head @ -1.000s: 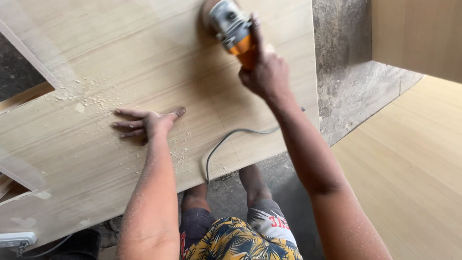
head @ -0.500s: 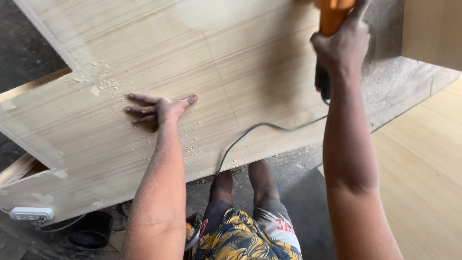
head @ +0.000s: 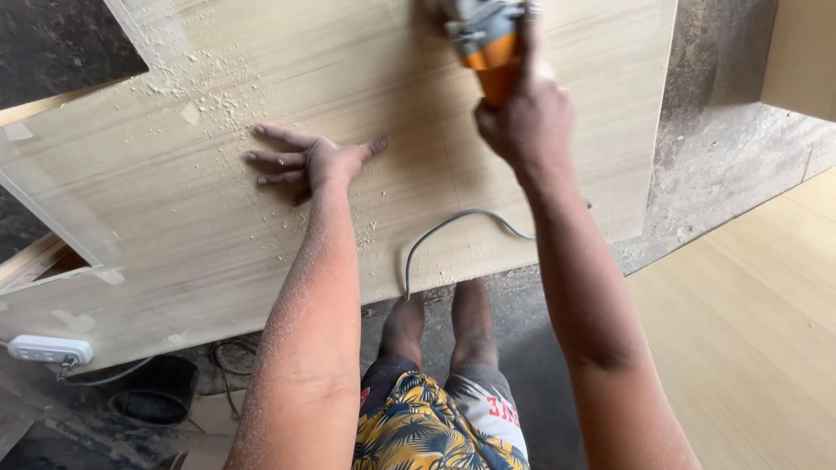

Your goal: Sanding the surface and edges of a wooden furniture component using an electric angle grinder.

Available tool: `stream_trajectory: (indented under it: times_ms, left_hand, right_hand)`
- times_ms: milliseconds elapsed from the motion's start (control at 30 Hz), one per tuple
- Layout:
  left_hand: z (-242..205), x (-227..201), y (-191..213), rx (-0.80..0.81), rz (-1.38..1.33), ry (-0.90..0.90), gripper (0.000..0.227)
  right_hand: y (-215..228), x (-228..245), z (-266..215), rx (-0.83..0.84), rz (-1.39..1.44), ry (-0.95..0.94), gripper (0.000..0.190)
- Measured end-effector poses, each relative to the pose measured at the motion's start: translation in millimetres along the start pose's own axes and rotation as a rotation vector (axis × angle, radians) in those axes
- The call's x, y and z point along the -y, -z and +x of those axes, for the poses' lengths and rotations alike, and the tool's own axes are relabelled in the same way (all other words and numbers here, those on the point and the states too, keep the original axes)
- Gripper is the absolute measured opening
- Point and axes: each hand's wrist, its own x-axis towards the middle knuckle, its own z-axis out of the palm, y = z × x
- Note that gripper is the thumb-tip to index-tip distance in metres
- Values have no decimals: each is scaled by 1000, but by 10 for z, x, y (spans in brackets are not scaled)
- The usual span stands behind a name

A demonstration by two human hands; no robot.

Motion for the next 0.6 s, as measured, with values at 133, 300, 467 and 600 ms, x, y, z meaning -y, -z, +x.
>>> stream_trajectory:
  times_ms: [133, 300, 467, 600]
  left_hand:
    - [102, 3, -69, -55, 10, 4, 191]
    - [-4, -17, 47, -11, 68, -33, 185]
    - [400, 64, -257, -116, 30, -44, 195]
    - [462, 132, -263, -149, 75, -85, 196]
  right_hand:
    - [107, -50, 19, 19, 50, -127, 102]
    - [-365, 169, 2, -3, -43, 90, 108]
    - [-144, 62, -187, 8, 34, 102, 103]
    - [16, -547, -152, 4, -40, -36, 110]
